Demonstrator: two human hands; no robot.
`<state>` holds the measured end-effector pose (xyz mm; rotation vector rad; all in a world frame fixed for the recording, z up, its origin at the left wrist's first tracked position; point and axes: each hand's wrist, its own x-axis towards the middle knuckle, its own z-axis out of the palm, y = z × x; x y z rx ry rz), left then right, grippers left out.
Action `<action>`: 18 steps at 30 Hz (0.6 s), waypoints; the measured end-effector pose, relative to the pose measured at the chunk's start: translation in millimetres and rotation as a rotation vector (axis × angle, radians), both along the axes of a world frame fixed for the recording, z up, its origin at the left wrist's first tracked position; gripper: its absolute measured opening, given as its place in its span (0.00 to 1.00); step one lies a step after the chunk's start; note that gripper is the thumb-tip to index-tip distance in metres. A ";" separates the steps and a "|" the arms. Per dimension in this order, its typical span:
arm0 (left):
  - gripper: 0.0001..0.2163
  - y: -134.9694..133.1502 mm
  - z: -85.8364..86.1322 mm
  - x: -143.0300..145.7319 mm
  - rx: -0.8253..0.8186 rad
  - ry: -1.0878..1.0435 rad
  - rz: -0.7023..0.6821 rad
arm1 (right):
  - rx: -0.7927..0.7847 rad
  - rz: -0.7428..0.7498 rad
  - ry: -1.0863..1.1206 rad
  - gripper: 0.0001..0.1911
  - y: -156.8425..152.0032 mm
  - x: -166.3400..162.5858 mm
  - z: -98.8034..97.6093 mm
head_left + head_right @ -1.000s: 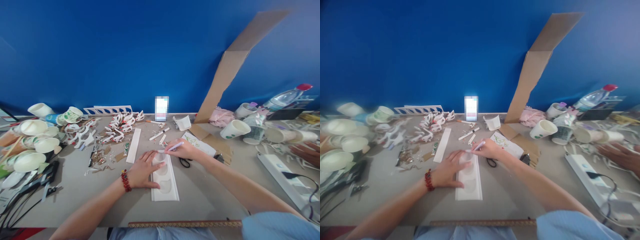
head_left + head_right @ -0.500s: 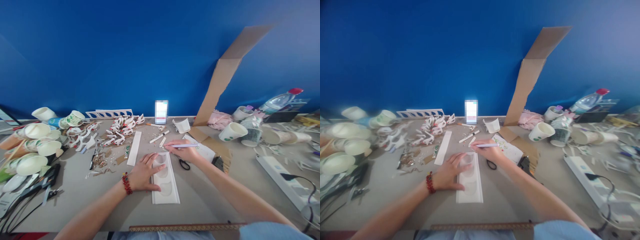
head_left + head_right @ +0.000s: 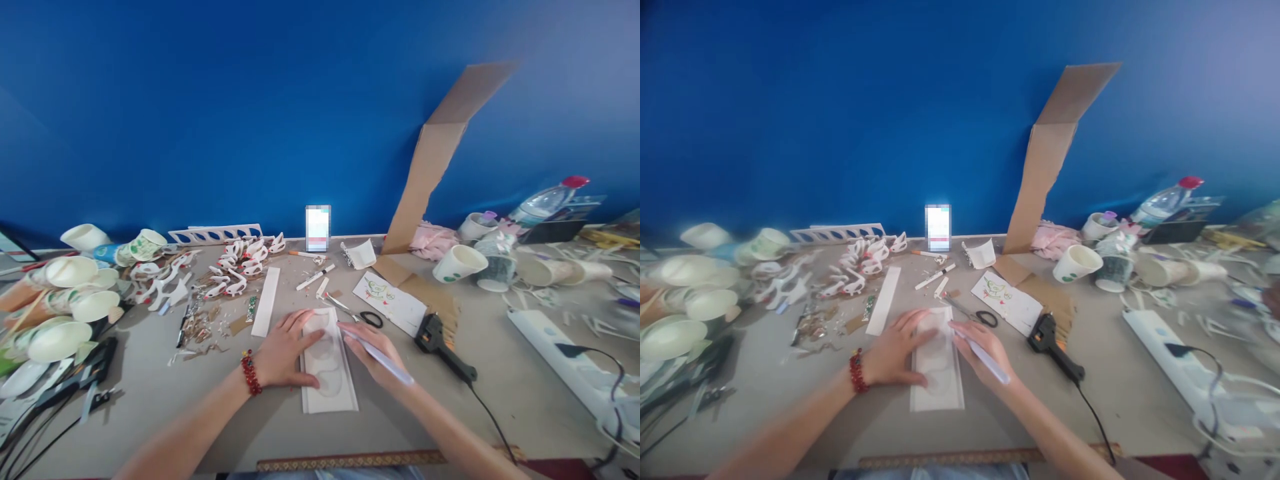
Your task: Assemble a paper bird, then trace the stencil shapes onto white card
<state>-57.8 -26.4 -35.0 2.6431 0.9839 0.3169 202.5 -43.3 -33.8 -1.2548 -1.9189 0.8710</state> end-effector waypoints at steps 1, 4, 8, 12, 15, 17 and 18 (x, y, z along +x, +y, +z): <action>0.44 -0.4 1.1 0.5 -0.005 -0.007 0.006 | -0.023 -0.018 0.055 0.17 -0.9 -0.8 -0.6; 0.43 -1.3 5.2 1.6 -0.033 -0.035 0.035 | -0.184 -0.108 0.292 0.23 -4.4 -7.1 -0.8; 0.43 0.1 7.9 1.0 -0.081 -0.092 0.051 | -0.404 -0.229 0.541 0.26 -9.0 -20.1 5.7; 0.42 3.4 7.7 0.0 -0.115 -0.168 0.037 | -0.505 -0.220 0.652 0.26 -10.9 -28.1 11.6; 0.41 4.1 8.4 0.7 -0.112 -0.168 0.045 | -0.515 -0.184 0.646 0.25 -7.7 -28.7 11.3; 0.41 3.2 8.3 1.6 -0.094 -0.162 0.042 | -0.471 -0.141 0.594 0.24 -0.6 -25.6 11.9; 0.40 2.4 7.6 2.1 -0.083 -0.156 0.041 | -0.434 -0.112 0.547 0.23 4.8 -22.8 13.1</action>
